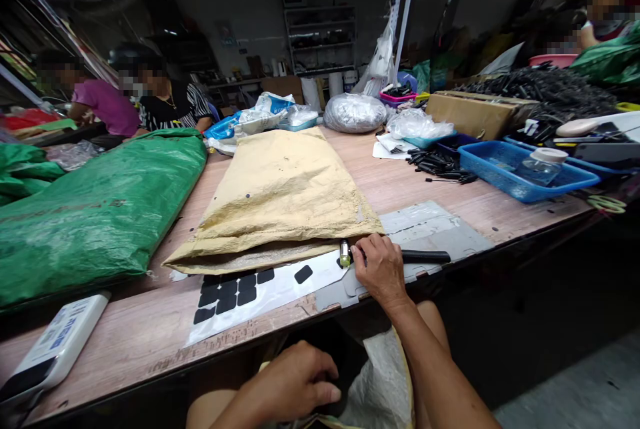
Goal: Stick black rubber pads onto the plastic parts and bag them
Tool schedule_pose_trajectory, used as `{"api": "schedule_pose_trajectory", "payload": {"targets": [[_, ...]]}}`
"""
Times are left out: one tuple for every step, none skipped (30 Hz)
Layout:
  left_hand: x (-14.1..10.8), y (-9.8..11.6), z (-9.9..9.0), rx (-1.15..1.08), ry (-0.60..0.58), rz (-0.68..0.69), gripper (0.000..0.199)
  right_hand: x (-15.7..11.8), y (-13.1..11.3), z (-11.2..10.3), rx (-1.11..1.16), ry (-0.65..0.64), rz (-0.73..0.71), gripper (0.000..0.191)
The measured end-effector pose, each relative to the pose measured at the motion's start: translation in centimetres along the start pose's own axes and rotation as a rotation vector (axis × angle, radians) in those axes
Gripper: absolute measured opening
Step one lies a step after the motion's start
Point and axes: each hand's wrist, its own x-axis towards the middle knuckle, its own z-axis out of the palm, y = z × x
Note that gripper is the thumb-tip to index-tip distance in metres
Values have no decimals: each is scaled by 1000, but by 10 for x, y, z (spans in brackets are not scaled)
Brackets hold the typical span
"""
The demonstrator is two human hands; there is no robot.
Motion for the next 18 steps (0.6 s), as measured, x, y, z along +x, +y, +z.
{"api": "schedule_pose_trajectory", "payload": {"targets": [[-3, 6, -19, -100, 10, 83, 22, 0, 0, 0, -4, 1, -3, 22], [-3, 10, -39, -175, 43, 139, 26, 0, 1, 1, -8, 3, -5, 21], [-1, 10, -60, -194, 119, 147, 29, 0, 1, 1, -11, 5, -7, 21], [3, 7, -80, -149, 248, 125, 32, 0, 2, 2, -12, 7, -7, 21], [8, 0, -101, -57, 396, 82, 32, -1, 2, 2, -13, 8, -8, 21], [14, -8, -120, 35, 529, 13, 30, -1, 3, 2, -11, 9, -10, 21], [20, -19, -138, 110, 614, -70, 27, -1, 3, 3, -9, 9, -12, 21], [26, -29, -154, 166, 664, -149, 26, -1, 3, 3, -6, 9, -14, 21], [32, -40, -169, 195, 719, -195, 30, -1, 3, 3, -4, 9, -15, 21], [36, -49, -182, 207, 750, -223, 38, -1, 3, 3, -5, 8, -16, 21], [39, -56, -193, 226, 777, -243, 44, 0, 3, 3, -8, 8, -15, 21], [41, -61, -202, 249, 802, -251, 49, 0, 2, 3, -12, 8, -13, 21], [43, -65, -208, 276, 818, -256, 50, 0, 2, 3, -16, 7, -12, 21], [44, -66, -213, 306, 830, -260, 48, 0, 2, 3, -19, 7, -13, 21], [45, -66, -216, 335, 833, -261, 44, 0, 2, 3, -21, 7, -14, 21], [46, -66, -217, 358, 829, -262, 39, 0, 2, 3, -23, 8, -16, 21], [47, -64, -216, 374, 818, -261, 34, 0, 2, 3, -24, 8, -19, 22], [49, -62, -214, 392, 806, -259, 31, 0, 2, 3, -26, 8, -20, 22]]}}
